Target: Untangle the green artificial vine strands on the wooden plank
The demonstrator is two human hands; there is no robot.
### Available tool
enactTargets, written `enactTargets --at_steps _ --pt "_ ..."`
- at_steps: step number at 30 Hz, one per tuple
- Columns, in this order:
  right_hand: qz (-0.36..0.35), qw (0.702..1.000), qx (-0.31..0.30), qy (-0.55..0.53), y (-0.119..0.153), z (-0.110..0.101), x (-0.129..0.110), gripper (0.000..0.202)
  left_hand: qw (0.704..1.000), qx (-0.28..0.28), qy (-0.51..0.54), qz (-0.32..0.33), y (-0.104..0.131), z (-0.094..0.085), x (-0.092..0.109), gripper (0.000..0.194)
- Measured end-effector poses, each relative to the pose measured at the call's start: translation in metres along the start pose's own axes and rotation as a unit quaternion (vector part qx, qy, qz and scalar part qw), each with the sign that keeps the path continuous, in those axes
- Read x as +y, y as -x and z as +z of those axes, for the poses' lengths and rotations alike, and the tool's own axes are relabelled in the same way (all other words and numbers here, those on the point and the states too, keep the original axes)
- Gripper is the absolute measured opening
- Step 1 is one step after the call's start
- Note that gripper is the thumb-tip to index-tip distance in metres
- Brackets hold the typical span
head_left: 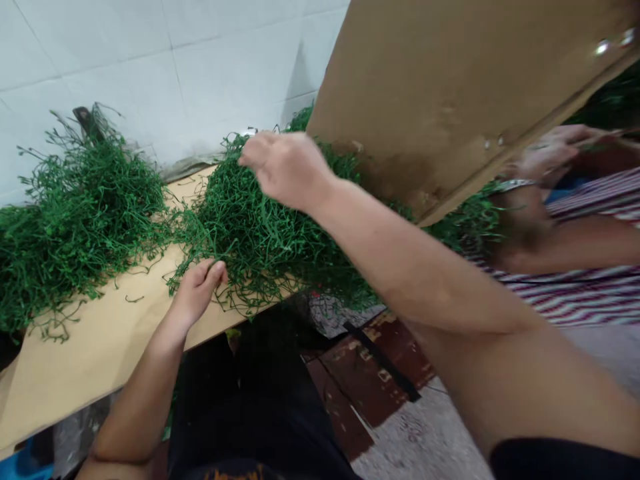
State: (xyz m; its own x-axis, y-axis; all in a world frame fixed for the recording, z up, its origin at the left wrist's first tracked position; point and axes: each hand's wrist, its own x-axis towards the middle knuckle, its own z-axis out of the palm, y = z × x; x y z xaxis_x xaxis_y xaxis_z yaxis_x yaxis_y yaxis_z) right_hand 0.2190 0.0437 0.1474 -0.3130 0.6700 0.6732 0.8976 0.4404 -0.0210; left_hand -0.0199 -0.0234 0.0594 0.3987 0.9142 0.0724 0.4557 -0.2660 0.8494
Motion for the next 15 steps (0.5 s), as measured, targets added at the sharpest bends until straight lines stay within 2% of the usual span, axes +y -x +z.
enactTargets --at_steps 2,3,5,7,10,12,13,15 --pt "0.001 0.997 -0.022 -0.078 -0.001 0.007 -0.021 0.018 0.995 -0.017 -0.098 0.008 -0.023 -0.001 0.001 0.032" --pt "0.011 0.992 -0.035 -0.121 0.0 0.011 -0.027 0.019 0.99 -0.02 -0.139 0.006 -0.031 -0.004 0.002 0.037" --pt "0.032 0.977 -0.07 -0.2 0.004 0.017 -0.029 0.021 0.98 -0.002 -0.198 -0.003 -0.036 -0.016 0.002 0.049" --pt "0.037 0.959 -0.124 -0.252 0.011 0.02 -0.026 0.02 0.975 0.036 -0.218 -0.013 -0.034 -0.032 0.002 0.044" --pt "0.033 0.939 -0.167 -0.298 0.018 0.022 -0.027 0.018 0.975 0.125 -0.186 0.001 -0.028 -0.049 0.007 0.036" --pt "0.044 0.929 -0.157 -0.332 0.02 0.026 -0.035 0.015 0.976 0.17 -0.13 0.04 -0.029 -0.048 0.013 0.04" --pt "0.053 0.923 -0.146 -0.352 0.02 0.029 -0.04 0.012 0.981 0.166 -0.087 0.059 -0.032 -0.043 0.015 0.045" --pt "0.072 0.907 -0.128 -0.394 0.019 0.035 -0.05 0.009 0.991 0.102 0.017 0.085 -0.039 -0.028 0.02 0.055"
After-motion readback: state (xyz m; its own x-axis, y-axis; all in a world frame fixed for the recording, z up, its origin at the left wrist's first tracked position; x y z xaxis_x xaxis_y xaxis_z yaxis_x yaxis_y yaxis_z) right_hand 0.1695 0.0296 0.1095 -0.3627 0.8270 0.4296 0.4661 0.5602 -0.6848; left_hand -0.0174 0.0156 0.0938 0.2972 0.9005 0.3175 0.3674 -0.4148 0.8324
